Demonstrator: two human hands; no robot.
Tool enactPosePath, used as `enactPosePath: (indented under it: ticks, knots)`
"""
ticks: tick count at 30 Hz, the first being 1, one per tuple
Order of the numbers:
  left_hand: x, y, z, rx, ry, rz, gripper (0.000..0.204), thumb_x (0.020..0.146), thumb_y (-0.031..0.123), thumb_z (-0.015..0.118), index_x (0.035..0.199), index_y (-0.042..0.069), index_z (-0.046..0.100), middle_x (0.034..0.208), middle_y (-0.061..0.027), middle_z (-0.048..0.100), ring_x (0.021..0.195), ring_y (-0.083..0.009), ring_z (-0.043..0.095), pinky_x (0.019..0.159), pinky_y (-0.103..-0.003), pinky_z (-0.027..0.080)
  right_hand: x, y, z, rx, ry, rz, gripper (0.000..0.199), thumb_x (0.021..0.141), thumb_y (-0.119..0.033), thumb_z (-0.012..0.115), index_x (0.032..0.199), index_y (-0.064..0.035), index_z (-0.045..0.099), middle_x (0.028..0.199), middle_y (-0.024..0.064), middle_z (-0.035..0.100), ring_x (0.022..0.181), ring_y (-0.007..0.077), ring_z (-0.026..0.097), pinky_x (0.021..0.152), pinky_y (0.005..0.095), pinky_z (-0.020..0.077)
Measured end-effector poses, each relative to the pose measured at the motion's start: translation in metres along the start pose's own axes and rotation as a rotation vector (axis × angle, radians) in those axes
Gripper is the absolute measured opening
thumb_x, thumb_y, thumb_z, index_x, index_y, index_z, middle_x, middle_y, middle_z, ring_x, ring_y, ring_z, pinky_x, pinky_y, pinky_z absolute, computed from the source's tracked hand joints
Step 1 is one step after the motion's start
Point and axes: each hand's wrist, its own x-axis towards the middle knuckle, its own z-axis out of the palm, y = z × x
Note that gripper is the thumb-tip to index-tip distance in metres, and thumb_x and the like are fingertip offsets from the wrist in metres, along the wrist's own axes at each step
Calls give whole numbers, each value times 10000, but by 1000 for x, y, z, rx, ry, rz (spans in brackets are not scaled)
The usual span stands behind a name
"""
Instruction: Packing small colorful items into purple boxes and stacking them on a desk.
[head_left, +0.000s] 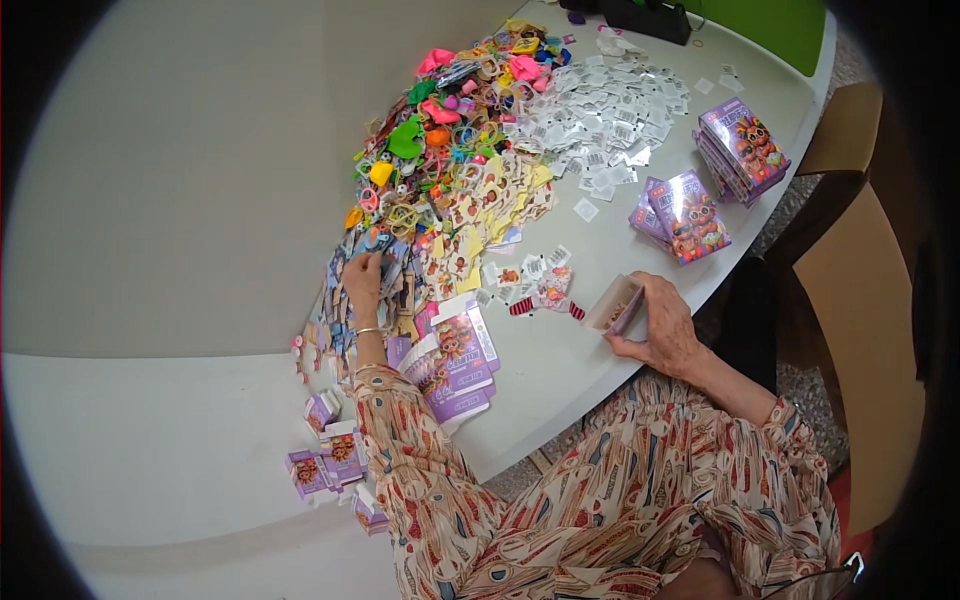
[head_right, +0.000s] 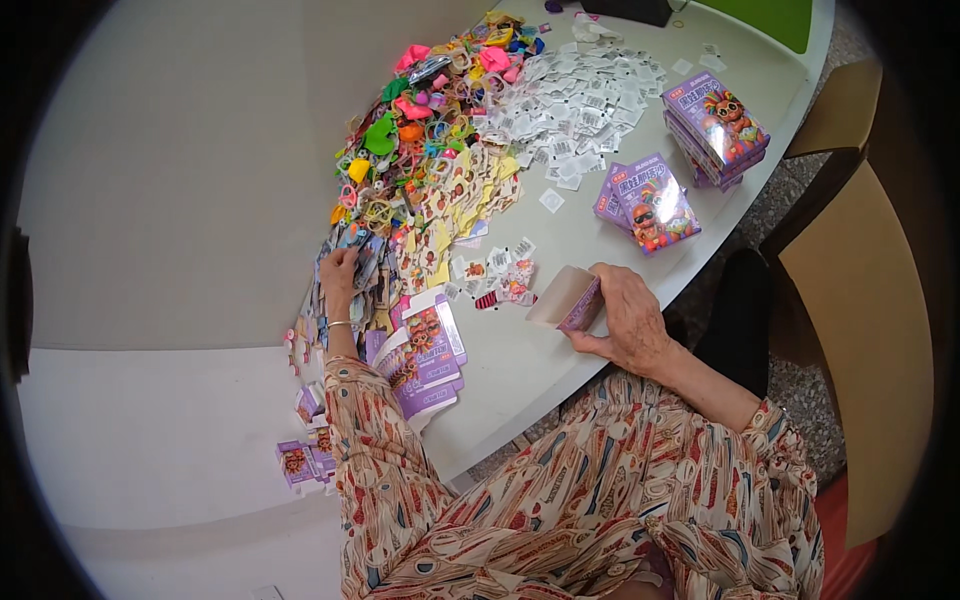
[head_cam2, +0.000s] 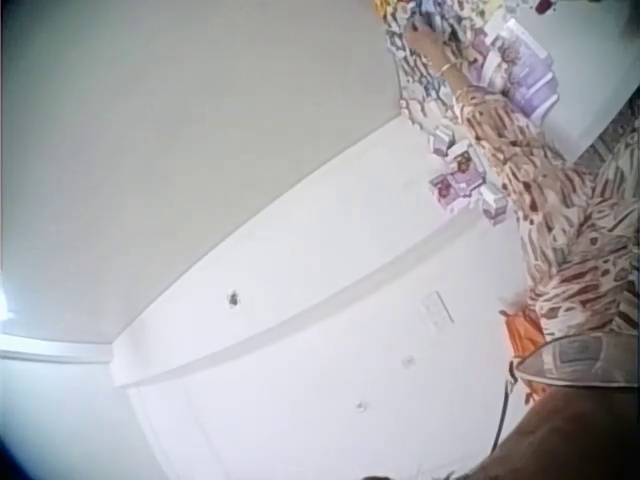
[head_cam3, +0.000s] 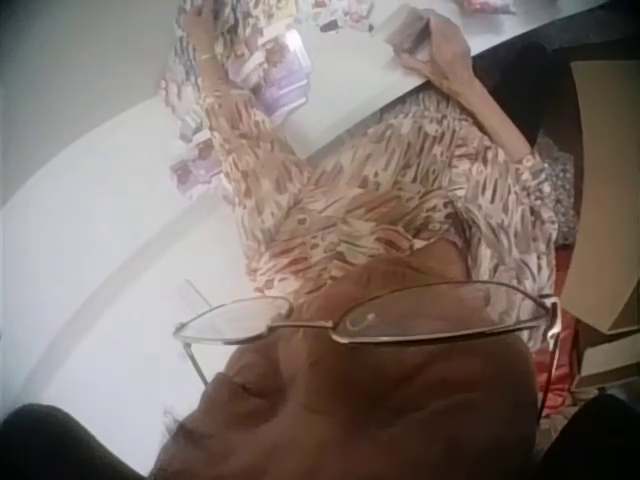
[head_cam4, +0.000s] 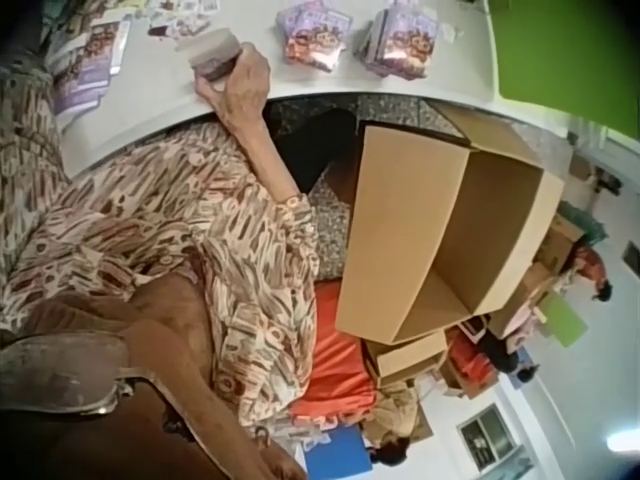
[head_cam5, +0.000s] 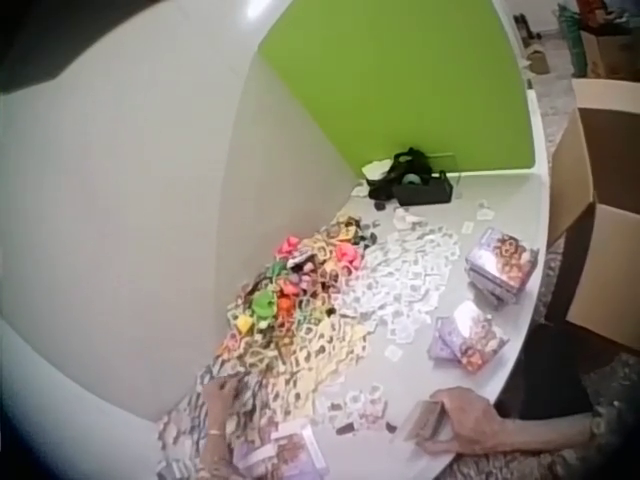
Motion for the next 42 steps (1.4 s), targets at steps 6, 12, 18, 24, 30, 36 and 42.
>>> enactPosePath:
  ticks: [6, 12, 18, 24, 30, 36, 42]
  knots:
    - [-8, -6, 15, 310, -66, 250, 266, 799, 273, 696, 920, 37, 702, 861, -182, 650, 807, -341, 634, 728, -436, 503, 0, 1, 0, -17, -7, 12, 834, 610, -231, 835, 1267, 25, 391, 1100, 218, 530, 995, 385, 549, 876, 434, 458]
    - [-9, 3, 3, 440, -7, 370, 168, 799, 197, 678, 844, 36, 691, 833, -188, 631, 776, -362, 624, 678, -455, 504, 1, 0, 3, -6, 30, -22, 840, 607, -230, 837, 1268, 28, 388, 1102, 211, 529, 987, 378, 550, 870, 432, 463]
    - [-33, 53, -8, 228, 168, 353, 154, 795, 166, 685, 839, 17, 692, 861, -172, 653, 737, -347, 626, 664, -425, 498, -1, 4, -1, -23, 25, -15, 817, 610, -225, 835, 1256, 29, 404, 1106, 207, 528, 982, 370, 553, 862, 429, 469]
    - [-42, 53, -24, -594, 18, -55, 167, 883, 128, 653, 911, -32, 689, 818, -25, 662, 701, -115, 587, 646, -260, 464, 1, 1, -1, -1, 27, -19, 803, 617, -230, 833, 1248, 35, 412, 1099, 208, 528, 983, 370, 554, 865, 423, 471]
    - [-45, 53, -20, -533, -5, -37, 197, 899, 119, 651, 989, -55, 670, 814, 3, 626, 737, -55, 548, 660, -213, 449, 1, 0, 0, -10, 24, -12, 807, 625, -234, 832, 1253, 39, 405, 1091, 210, 527, 982, 371, 553, 872, 422, 469]
    - [-52, 88, -24, -736, 14, -24, 124, 889, 100, 675, 938, -14, 672, 768, 37, 600, 686, -26, 509, 621, -184, 398, 1, 3, 0, -24, 17, -14, 802, 629, -236, 832, 1247, 44, 405, 1091, 209, 525, 994, 373, 550, 883, 422, 464]
    - [-61, 109, -19, -698, -16, -50, 165, 891, 152, 689, 784, 40, 634, 722, 50, 585, 649, -21, 482, 597, -191, 375, 1, 0, -2, -29, 10, 4, 801, 628, -243, 836, 1242, 42, 408, 1083, 206, 525, 995, 372, 550, 882, 423, 464]
